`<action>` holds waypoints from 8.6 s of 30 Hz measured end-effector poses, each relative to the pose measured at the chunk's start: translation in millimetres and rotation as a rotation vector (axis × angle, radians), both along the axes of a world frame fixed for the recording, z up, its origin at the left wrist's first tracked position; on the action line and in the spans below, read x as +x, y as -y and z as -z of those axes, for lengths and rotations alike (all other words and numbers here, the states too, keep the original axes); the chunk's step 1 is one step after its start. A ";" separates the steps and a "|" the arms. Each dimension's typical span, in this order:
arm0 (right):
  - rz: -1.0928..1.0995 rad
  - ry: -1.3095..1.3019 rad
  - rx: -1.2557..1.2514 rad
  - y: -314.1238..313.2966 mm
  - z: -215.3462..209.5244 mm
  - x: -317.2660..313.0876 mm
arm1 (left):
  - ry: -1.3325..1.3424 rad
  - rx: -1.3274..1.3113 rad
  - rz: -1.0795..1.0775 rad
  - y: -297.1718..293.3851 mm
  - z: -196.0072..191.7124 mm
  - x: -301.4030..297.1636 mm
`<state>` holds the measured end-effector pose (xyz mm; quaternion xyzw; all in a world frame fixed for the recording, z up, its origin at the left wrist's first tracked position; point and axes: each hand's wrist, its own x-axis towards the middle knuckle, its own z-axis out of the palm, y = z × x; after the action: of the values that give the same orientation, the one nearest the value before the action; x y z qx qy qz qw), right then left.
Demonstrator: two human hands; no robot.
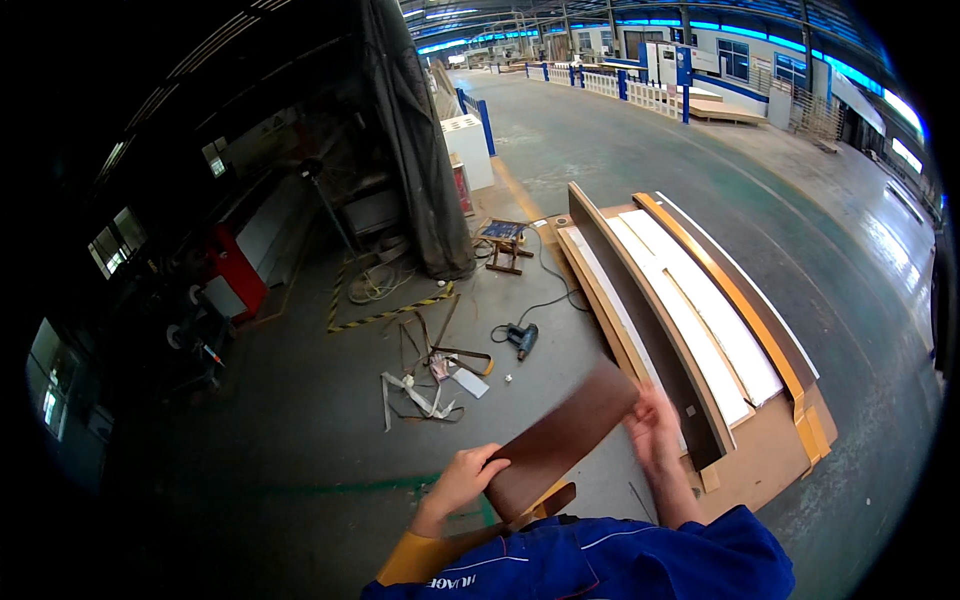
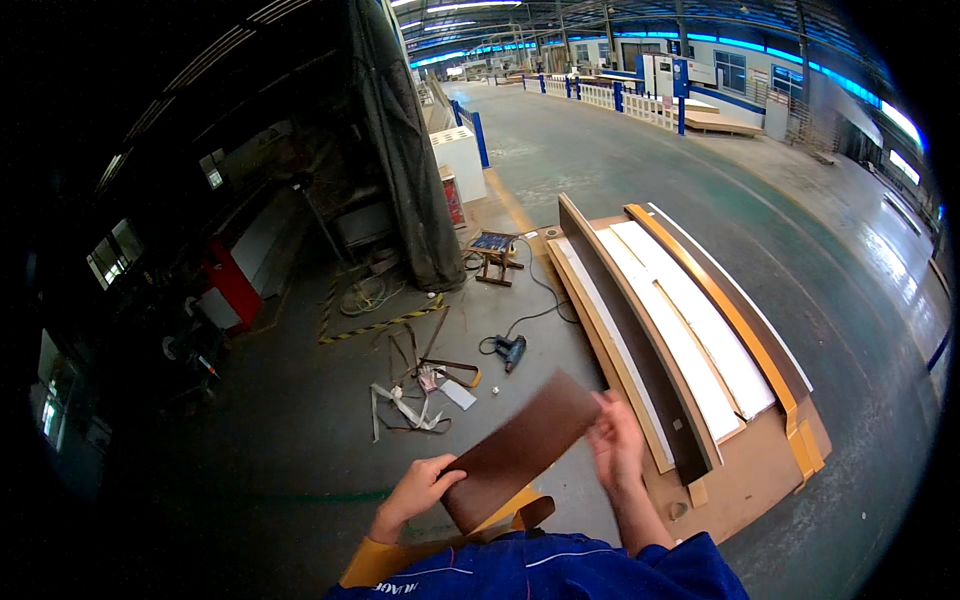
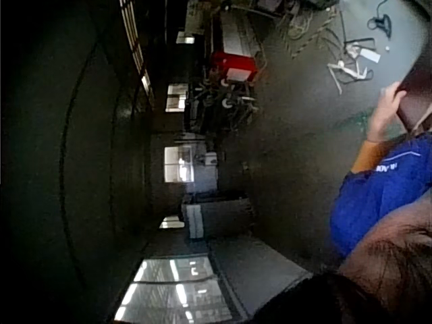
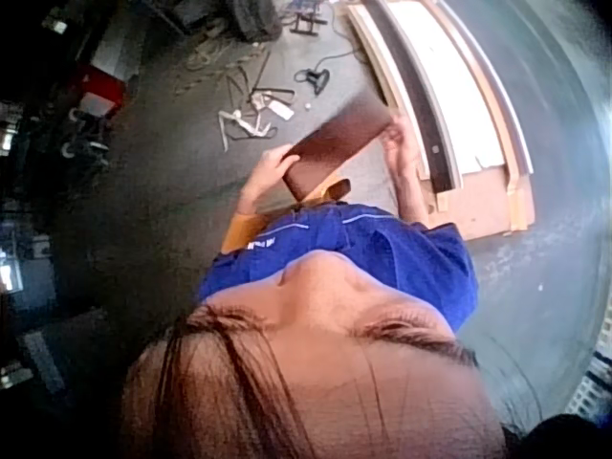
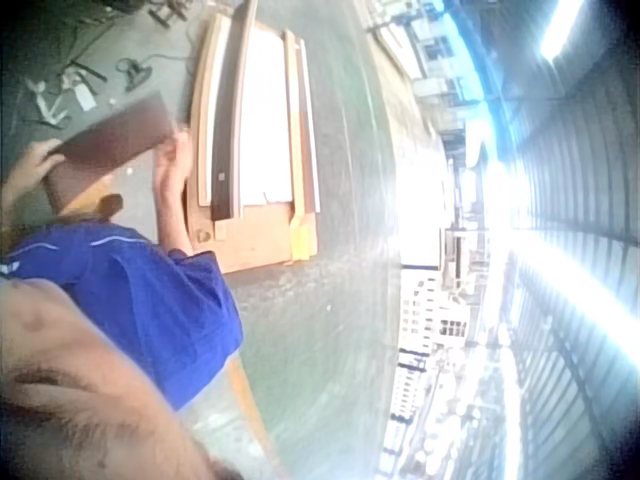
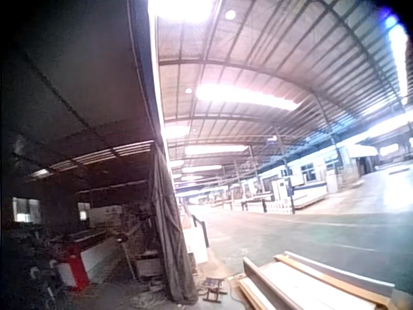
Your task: The person assembles a curved wooden furniture component by applying a brown edge banding strip to a white panel. They use a utility knife to trim the strip, a heat gun to soften it, and a nail gun to secure it along the edge. The person also uses a small wooden block to press the strip into place.
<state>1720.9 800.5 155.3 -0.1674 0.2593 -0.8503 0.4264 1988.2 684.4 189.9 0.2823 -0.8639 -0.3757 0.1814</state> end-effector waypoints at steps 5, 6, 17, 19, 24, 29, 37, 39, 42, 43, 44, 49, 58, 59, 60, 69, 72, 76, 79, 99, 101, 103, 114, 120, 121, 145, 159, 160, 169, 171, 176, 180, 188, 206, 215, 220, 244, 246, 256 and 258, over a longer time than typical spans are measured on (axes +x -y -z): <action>0.336 -0.291 0.305 -16.6 15.6 -49.4 | 0.091 -0.145 0.012 6.7 5.1 19.5; 0.317 -0.379 0.327 -23.4 30.7 -60.7 | 0.081 -0.144 0.027 7.1 3.7 19.4; 0.035 -0.806 0.642 -12.5 37.7 -26.5 | 0.166 -0.196 0.173 1.7 4.3 13.2; 0.039 -1.017 0.623 -13.1 35.9 -22.2 | 0.160 -0.199 0.175 2.7 4.2 11.0; 0.303 -1.503 0.312 5.8 7.1 27.4 | 0.196 -0.226 0.175 3.9 8.4 11.5; 0.009 -1.716 0.188 1.7 7.0 48.2 | 0.184 -0.213 0.242 1.9 12.5 10.8; -0.258 -1.835 0.110 3.4 16.5 74.0 | 0.253 -0.195 0.276 -3.5 17.0 7.5; -0.254 -1.842 0.054 5.9 20.7 76.0 | 0.232 -0.200 0.284 -3.7 19.7 7.6; -0.306 -1.766 0.085 6.8 18.0 77.4 | 0.217 -0.226 0.269 -1.2 23.1 10.4; -0.322 -1.775 0.124 6.6 15.9 76.8 | 0.219 -0.228 0.259 -1.3 21.0 10.9; -0.339 -1.785 0.162 6.0 12.8 75.6 | 0.221 -0.229 0.248 -1.4 18.6 11.6; -0.260 -1.815 0.237 4.1 18.3 65.1 | 0.272 -0.219 0.124 0.5 1.6 17.2; -0.380 -1.738 0.597 -1.6 21.0 3.6 | 0.347 -0.191 -0.185 9.9 -0.9 51.4; -0.308 -1.767 0.773 -7.9 34.3 -17.3 | 0.354 -0.212 -0.195 10.4 -2.3 52.0; -0.160 -2.013 0.888 -14.6 42.6 -36.6 | 0.362 -0.234 -0.210 10.1 -4.5 52.6; -0.050 -1.852 0.342 4.5 10.7 19.7 | 0.167 -0.339 0.131 -9.9 21.5 11.5; -0.224 -1.811 0.034 15.5 1.2 59.3 | 0.178 -0.292 0.226 -20.3 20.4 -4.0; -0.479 -1.901 0.044 18.6 24.0 67.5 | 0.081 -0.261 0.260 -20.2 15.3 -6.4; -0.659 -1.850 0.250 8.7 6.6 67.9 | -0.112 -0.088 0.171 -16.3 14.2 1.1; -0.431 -1.859 -0.046 -2.9 2.4 67.4 | -0.018 0.032 0.359 -28.6 34.0 -17.4; -0.445 -1.882 0.039 -6.5 -3.1 66.3 | -0.054 -0.086 0.336 -25.3 30.8 -18.4; -0.448 -1.919 0.166 -10.9 -15.1 65.5 | -0.127 -0.154 0.351 -18.3 38.9 -13.8; -0.428 -2.009 0.459 -15.1 12.6 28.2 | 0.040 -0.208 0.173 -13.6 40.2 0.6; -0.195 -1.771 0.888 -46.3 30.3 -38.4 | 0.086 -0.225 0.039 -4.6 30.3 17.9; -0.009 -2.071 1.039 -54.4 34.3 -51.2 | 0.095 -0.257 0.032 -4.5 29.8 18.1; -0.429 -1.983 0.214 4.3 18.5 83.9 | -0.016 -0.246 0.243 -39.4 18.1 -6.8; -0.393 -1.933 0.666 -15.2 8.6 17.8 | 0.119 -0.277 -0.104 -3.4 13.2 50.2; -0.396 -1.939 0.733 -17.9 7.4 12.9 | 0.121 -0.288 -0.103 -3.6 13.1 50.2; -0.036 -2.061 0.761 -27.1 27.8 -6.9 | 0.119 -0.360 0.016 -13.9 12.7 30.0; -0.123 -2.038 0.620 -21.1 17.3 10.8 | 0.128 -0.377 0.132 -18.3 22.8 19.4; -0.287 -2.029 0.140 -3.5 15.2 57.1 | 0.090 -0.312 0.299 -39.9 29.1 -6.7; -0.606 -1.990 0.136 -0.5 29.1 66.6 | 0.073 -0.268 0.293 -45.2 28.1 -15.9; -0.598 -1.956 0.356 -9.4 22.2 40.0 | 0.085 -0.222 0.166 -41.3 27.2 -11.9; -0.485 -2.027 0.810 -30.3 39.3 -52.5 | 0.175 -0.248 0.021 -39.7 6.2 -31.6; -0.148 -2.230 0.907 -33.5 44.9 -40.7 | 0.198 -0.318 0.049 -33.5 10.9 -14.0; -0.306 -1.969 0.302 -14.9 15.1 18.9 | 0.175 -0.314 0.165 -35.7 16.9 -20.3; -0.342 -2.077 0.453 24.4 8.1 47.1 | 0.009 -0.269 -0.185 21.6 20.5 72.5; -0.288 -2.067 0.558 16.7 1.7 37.9 | 0.003 -0.265 -0.192 22.6 18.3 73.7; -0.095 -1.989 0.860 -13.5 8.3 4.0 | 0.019 -0.275 -0.203 30.5 15.9 77.2; -0.071 -2.028 0.855 -11.9 8.1 8.2 | 0.022 -0.291 -0.210 32.0 20.2 80.4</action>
<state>1729.1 812.4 147.2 -0.6340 0.7570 -0.1453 0.0625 2068.7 652.3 169.7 0.3459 -0.8768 -0.2226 0.2489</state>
